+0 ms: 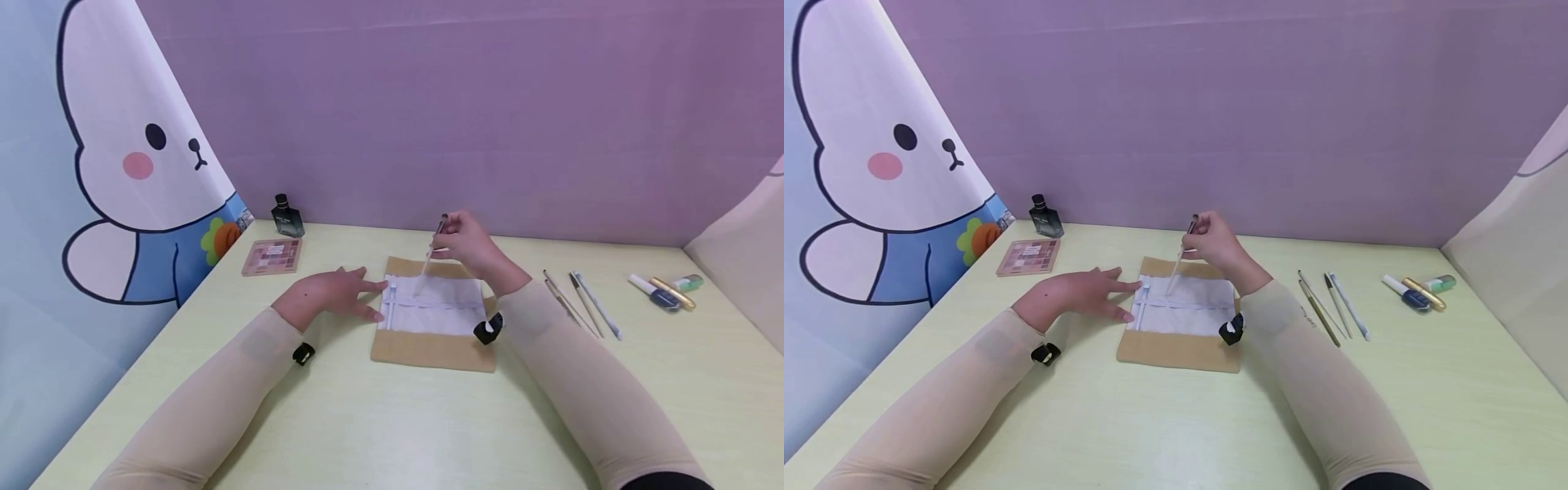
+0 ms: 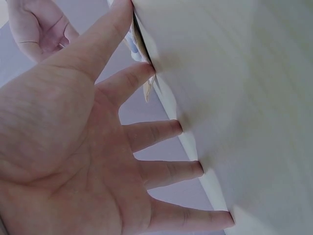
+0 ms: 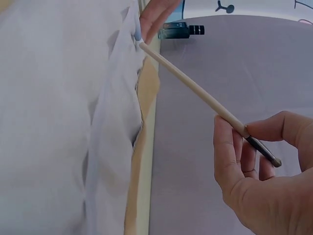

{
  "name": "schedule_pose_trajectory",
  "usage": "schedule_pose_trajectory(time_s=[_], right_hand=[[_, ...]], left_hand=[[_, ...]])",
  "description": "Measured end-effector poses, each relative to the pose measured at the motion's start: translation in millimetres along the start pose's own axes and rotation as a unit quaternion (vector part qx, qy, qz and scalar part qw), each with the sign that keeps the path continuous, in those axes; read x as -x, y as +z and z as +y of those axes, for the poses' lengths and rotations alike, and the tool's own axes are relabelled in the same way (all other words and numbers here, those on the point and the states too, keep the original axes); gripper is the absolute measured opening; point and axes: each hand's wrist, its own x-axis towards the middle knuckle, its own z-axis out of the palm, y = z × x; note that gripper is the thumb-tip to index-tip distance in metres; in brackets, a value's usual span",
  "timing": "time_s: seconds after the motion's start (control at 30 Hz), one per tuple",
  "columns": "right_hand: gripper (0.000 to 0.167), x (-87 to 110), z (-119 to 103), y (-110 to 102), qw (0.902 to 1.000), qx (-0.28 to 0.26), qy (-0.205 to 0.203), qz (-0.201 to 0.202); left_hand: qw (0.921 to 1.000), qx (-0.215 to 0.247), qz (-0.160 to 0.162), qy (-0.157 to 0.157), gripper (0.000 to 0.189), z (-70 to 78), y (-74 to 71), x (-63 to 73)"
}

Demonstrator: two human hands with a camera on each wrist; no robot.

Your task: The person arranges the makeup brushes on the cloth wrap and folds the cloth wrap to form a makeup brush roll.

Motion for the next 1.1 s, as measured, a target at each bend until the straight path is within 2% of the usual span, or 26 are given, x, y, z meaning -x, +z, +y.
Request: schedule_pose_trajectory(time_s=[0.17,0.33,0.63,0.87,1.1], right_hand=[[0.031,-3.9,5,8,1.0,0.006,0.0,0.008],[0.046,-5.9,12,14,0.9997,0.011,0.021,0.009],[0.035,-7.7,16,18,0.9987,0.028,0.03,-0.03],[0.066,-10.1,19,20,0.9962,0.061,0.049,-0.038],[0.064,-8.7,23,25,0.9885,0.127,0.033,-0.074]], left_hand=[[1.0,-0.004,0.001,0.002,0.082,-0.9,0.2,-2.3],[1.0,-0.003,-0.002,0.001,0.082,-1.9,1.1,-4.6],[1.0,-0.007,-0.002,-0.006,0.084,-3.4,2.5,-7.8],[0.9999,-0.01,-0.001,-0.005,0.083,-2.3,1.4,-5.6],[0.9999,-0.01,-0.001,-0.005,0.082,-1.7,1.4,-5.1]])
